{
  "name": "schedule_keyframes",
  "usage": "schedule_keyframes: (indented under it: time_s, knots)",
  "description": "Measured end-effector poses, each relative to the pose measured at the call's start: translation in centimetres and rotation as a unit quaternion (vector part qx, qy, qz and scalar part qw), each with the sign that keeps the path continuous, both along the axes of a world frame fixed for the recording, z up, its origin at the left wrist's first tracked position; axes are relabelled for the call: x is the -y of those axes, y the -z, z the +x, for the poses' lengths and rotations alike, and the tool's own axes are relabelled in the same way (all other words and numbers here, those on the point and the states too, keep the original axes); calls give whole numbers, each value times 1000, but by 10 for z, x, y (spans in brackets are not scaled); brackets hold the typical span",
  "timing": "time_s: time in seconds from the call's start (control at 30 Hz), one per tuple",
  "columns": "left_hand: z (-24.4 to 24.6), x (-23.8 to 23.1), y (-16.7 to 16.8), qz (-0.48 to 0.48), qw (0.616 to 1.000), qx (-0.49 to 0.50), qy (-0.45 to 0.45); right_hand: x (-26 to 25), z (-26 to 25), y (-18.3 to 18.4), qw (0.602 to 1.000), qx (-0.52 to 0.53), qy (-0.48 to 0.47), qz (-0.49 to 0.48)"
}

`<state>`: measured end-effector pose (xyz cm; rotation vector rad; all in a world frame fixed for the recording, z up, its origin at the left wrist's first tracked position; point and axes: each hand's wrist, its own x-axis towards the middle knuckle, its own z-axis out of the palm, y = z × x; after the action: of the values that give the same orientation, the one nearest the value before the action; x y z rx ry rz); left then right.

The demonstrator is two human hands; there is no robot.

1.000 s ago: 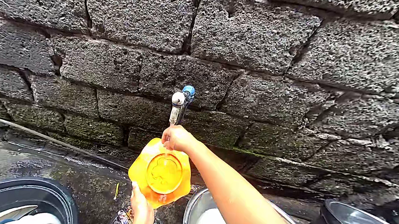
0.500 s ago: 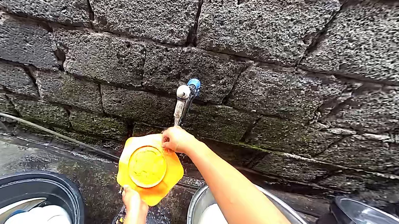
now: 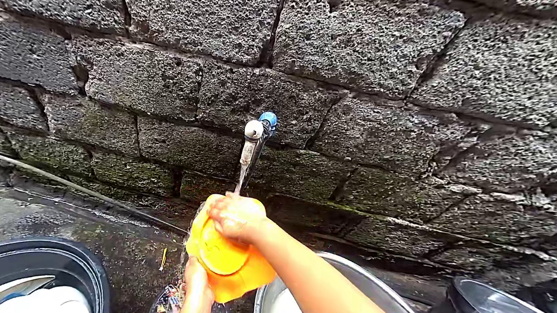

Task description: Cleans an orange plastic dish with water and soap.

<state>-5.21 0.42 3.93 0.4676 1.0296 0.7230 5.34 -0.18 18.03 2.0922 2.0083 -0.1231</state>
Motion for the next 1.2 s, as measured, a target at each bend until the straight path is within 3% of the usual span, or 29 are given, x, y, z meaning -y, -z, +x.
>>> schedule_keyframes:
  time_s: [0.1, 0.23, 0.3, 0.47, 0.57, 0.8, 0.9, 1.0, 1.07, 1.13, 1.2]
  knots:
    - [2, 3, -6, 20, 999, -14, 22, 1, -2, 7, 997, 20, -14, -72]
    - [2, 0, -24, 35, 999, -11, 26, 1, 1, 22, 991, 11, 124, 58]
    - [3, 0, -32, 16, 1000, 16, 19, 4, -12, 31, 987, 20, 149, 49]
    - [6, -1, -36, 11, 999, 46, 10, 19, -42, 68, 994, -74, 77, 9]
    - [6, -2, -40, 43, 998, 47, -2, 8, -46, 58, 993, -54, 108, -6]
    - [6, -6, -22, 72, 997, -6, -16, -29, -1, 3, 947, -3, 297, 122]
    - [3, -15, -11, 47, 999, -4, -21, -21, 17, -26, 925, -73, 364, 78]
    - [2, -16, -2, 23, 1000, -2, -10, -11, 29, -43, 918, -268, 289, -50]
    - [9, -14, 3, 36, 999, -20, -22, -5, 30, -46, 904, -337, 252, -79]
    - [15, -11, -2, 120, 989, -80, -21, -4, 27, -46, 906, -335, 253, -54]
    - [18, -5, -8, 258, 949, -178, 18, -4, 23, -38, 904, -318, 286, -11]
